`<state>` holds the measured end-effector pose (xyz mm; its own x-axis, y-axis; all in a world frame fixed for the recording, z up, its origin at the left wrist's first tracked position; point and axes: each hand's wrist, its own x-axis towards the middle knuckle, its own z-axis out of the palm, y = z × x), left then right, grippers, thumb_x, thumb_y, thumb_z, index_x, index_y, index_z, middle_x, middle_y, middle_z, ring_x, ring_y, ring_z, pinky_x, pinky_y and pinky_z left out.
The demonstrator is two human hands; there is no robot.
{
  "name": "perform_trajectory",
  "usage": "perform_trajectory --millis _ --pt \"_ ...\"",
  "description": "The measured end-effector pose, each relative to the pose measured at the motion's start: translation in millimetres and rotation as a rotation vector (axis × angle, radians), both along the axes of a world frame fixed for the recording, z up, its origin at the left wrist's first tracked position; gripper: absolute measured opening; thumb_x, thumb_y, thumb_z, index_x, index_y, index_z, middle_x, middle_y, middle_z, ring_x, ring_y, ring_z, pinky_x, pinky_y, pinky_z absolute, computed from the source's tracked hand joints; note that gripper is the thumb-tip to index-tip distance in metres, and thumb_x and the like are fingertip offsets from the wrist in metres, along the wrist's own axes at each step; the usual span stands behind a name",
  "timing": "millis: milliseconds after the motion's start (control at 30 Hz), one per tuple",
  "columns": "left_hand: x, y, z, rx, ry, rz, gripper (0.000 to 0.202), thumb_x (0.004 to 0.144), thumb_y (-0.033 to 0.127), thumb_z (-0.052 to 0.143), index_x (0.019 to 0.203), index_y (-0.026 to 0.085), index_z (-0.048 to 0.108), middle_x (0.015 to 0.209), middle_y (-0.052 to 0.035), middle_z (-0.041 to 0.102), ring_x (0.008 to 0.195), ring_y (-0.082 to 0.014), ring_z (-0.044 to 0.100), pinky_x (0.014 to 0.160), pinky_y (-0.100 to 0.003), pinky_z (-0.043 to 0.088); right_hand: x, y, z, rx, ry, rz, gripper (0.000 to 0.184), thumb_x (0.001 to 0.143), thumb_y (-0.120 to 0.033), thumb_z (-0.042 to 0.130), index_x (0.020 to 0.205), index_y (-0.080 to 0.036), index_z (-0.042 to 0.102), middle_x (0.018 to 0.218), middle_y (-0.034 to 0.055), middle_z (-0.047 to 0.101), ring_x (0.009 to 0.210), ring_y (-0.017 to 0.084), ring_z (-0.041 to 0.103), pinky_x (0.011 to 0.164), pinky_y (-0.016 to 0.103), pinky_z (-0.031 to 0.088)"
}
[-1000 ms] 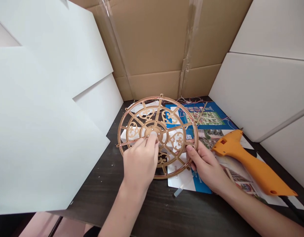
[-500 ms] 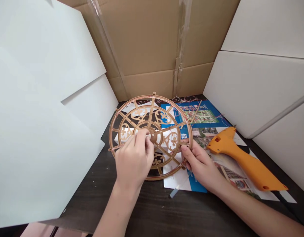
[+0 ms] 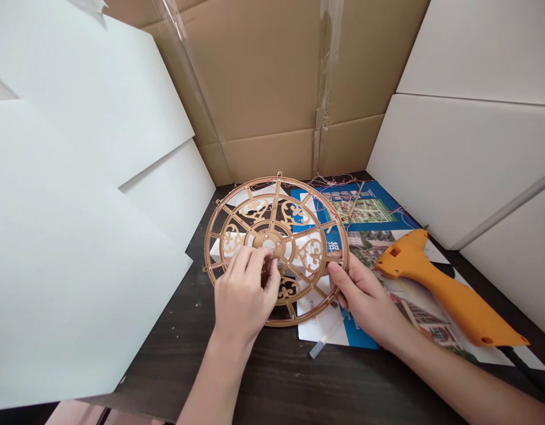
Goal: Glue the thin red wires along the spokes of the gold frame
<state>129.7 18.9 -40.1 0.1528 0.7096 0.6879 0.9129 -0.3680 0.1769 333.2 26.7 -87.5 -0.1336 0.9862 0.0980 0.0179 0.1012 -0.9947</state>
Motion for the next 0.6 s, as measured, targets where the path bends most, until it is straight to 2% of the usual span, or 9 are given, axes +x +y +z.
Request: perform_trajectory --millis 100,300,500,600 --pt "2 1 -0.5 -0.053 -0.102 0.002 0.003 0.093 0.017 0.063 0.093 0.019 0.065 0.084 -0.0006 0.067 0.073 -0.0136 0.066 0.064 -0.024 0.049 0 0 1.2 -0.002 0.002 0.011 0.049 0.098 -0.066 0.053 0.115 -0.021 0.061 0.063 -0.0034 0.041 0.050 0.012 0.035 0.043 0.024 0.030" --pt "8 4 2.3 -0.084 -0.294 0.052 0.014 0.090 0.016 0.068 0.081 0.020 0.058 0.072 0.0031 0.062 0.061 -0.0112 0.058 0.059 -0.023 0.046 -1 0 3.3 0.006 0.028 0.012 0.050 0.095 -0.069 0.055 0.108 -0.021 0.063 0.063 -0.0031 0.039 0.050 0.012 0.034 0.042 0.024 0.031" --pt "3 -3 1.6 0.002 -0.409 0.035 0.013 0.092 0.020 0.065 0.081 0.021 0.057 0.068 0.0039 0.058 0.058 -0.0098 0.053 0.058 -0.022 0.045 -5 1 5.5 -0.008 0.071 -0.006 0.048 0.093 -0.070 0.059 0.104 -0.023 0.062 0.063 -0.0032 0.038 0.050 0.012 0.031 0.042 0.024 0.028" --pt "-8 -6 -0.1 0.048 -0.507 0.055 0.005 0.094 0.022 0.062 0.091 0.021 0.058 0.076 0.0022 0.062 0.059 -0.0097 0.056 0.058 -0.022 0.048 -5 2 4.7 -0.029 0.092 -0.021 0.049 0.092 -0.072 0.059 0.099 -0.023 0.059 0.063 -0.0036 0.038 0.050 0.011 0.031 0.042 0.023 0.028"
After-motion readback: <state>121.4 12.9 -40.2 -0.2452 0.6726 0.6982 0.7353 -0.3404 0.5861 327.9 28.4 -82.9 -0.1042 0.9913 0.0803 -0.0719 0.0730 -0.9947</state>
